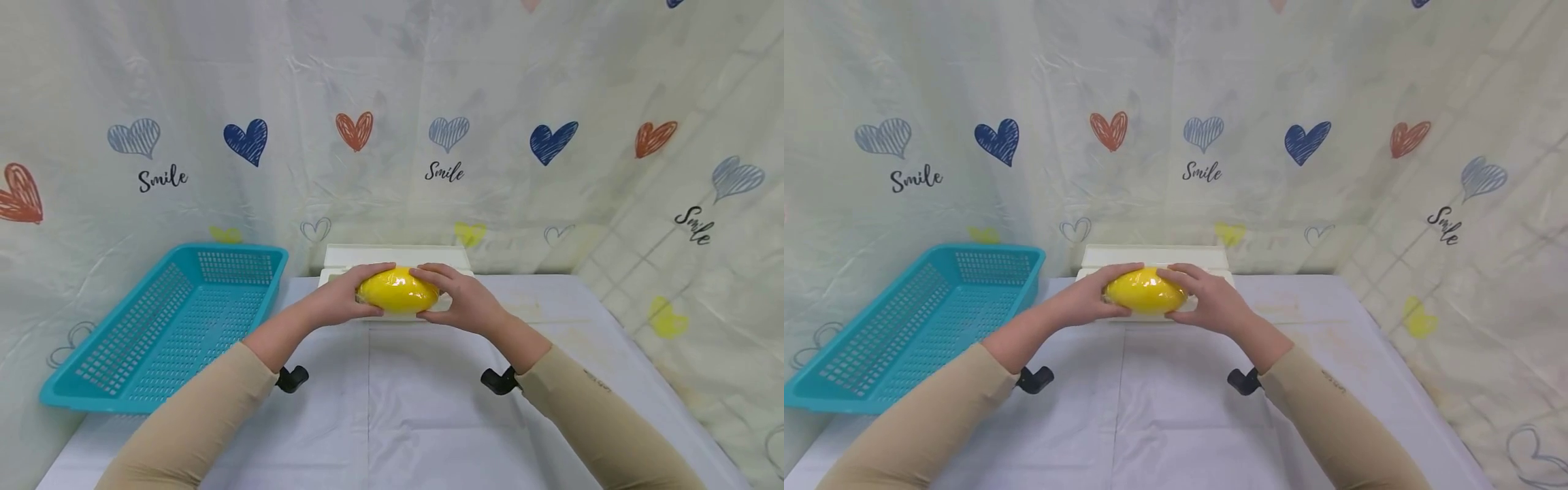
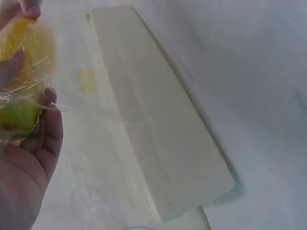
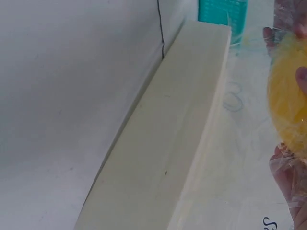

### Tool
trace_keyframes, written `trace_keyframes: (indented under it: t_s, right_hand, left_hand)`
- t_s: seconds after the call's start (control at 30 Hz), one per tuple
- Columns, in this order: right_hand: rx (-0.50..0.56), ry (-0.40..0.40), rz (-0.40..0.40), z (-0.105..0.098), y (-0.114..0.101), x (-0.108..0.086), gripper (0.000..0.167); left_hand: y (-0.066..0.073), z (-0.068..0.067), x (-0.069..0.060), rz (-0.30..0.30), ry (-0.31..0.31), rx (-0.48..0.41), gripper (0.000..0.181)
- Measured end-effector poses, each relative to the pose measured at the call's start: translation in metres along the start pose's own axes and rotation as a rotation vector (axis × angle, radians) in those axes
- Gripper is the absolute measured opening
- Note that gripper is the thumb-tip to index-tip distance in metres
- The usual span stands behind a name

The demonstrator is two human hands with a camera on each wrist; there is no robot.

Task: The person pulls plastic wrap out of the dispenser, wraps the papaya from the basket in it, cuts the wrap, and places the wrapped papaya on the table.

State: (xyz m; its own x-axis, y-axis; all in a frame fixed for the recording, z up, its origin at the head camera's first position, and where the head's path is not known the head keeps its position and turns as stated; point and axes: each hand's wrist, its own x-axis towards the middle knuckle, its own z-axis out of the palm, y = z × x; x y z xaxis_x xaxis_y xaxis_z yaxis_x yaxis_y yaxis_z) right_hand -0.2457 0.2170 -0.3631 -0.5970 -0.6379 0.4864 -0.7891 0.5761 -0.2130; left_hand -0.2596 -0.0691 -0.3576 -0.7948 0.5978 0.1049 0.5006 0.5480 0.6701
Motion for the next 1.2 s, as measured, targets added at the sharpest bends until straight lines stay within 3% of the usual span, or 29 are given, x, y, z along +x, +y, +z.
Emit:
trace_keyframes:
  t_s: [0.13,0.27,0.6,0.8,1.2]
  right_hand:
    - [0.055,0.024,0.030,-0.001,0.002,0.002,0.076]
    - [0.110,0.003,0.086,-0.004,0.003,0.004,0.076]
    - [0.210,-0.075,0.171,-0.021,0.004,0.022,0.076]
    - [0.197,-0.071,0.180,-0.037,0.006,0.038,0.077]
    - [0.172,-0.062,0.245,-0.060,0.012,0.064,0.079]
  left_hand:
    - [0.003,-0.008,-0.002,0.070,0.030,0.115,0.075]
    - [0.005,-0.016,-0.005,0.073,0.033,0.140,0.070]
    - [0.005,-0.028,-0.003,-0.053,0.094,-0.057,0.062]
    - [0.009,-0.040,0.007,-0.042,0.157,-0.111,0.058]
    - [0.020,-0.070,0.024,-0.038,0.169,-0.129,0.057]
